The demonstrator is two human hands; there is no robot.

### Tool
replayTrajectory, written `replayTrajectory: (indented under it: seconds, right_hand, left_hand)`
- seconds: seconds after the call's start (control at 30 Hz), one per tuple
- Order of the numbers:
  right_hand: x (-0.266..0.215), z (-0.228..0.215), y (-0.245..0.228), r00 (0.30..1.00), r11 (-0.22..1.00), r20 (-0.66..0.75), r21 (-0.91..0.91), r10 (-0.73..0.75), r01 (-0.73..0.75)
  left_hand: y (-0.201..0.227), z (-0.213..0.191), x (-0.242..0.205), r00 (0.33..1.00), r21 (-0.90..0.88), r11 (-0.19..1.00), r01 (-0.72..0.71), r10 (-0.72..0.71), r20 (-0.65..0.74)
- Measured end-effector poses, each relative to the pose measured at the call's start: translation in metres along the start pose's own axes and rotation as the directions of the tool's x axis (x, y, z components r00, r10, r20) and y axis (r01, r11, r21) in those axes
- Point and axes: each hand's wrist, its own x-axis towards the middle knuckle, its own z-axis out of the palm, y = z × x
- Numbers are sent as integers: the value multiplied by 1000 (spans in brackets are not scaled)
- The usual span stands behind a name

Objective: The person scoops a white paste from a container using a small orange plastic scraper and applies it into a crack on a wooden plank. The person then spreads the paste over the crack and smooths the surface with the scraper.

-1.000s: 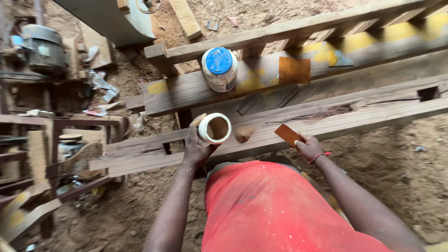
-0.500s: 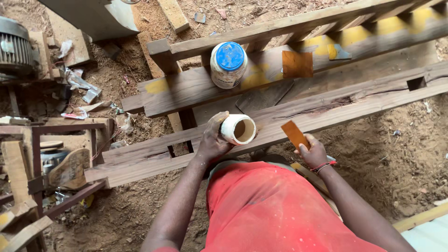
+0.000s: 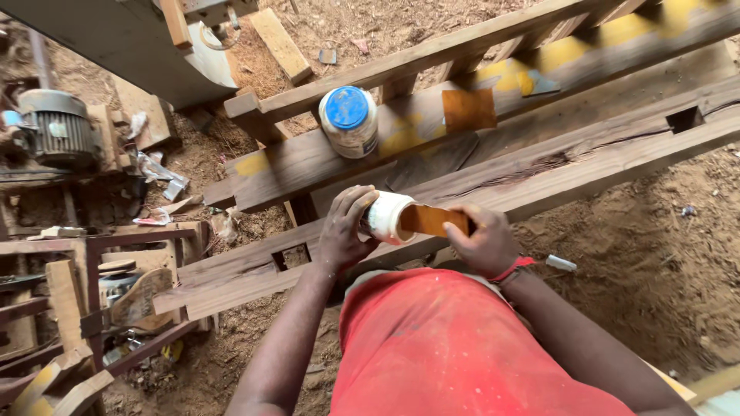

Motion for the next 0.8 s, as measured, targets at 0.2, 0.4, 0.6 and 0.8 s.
replayTrajectory:
  seconds: [0.2,0.4,0.6,0.8]
  right_hand:
    - [11,-24,-4,999,998,-21,-55,-41,40]
    - [14,-22,44,999,1000,22,13,-24,24]
    - [6,-39,78,984,988,98,1,-152,152]
    - [4,-40,119,900,836,422,529,-110,-146]
  left_hand:
    - [57,6,29,1000,228,973,30,-27,-14]
    - [93,21,35,997,336,942,-25,-3,82]
    - [130,46,38,999,381,924,34,-44,16]
    - [150,67,25,992,358,927,111,-85,-88]
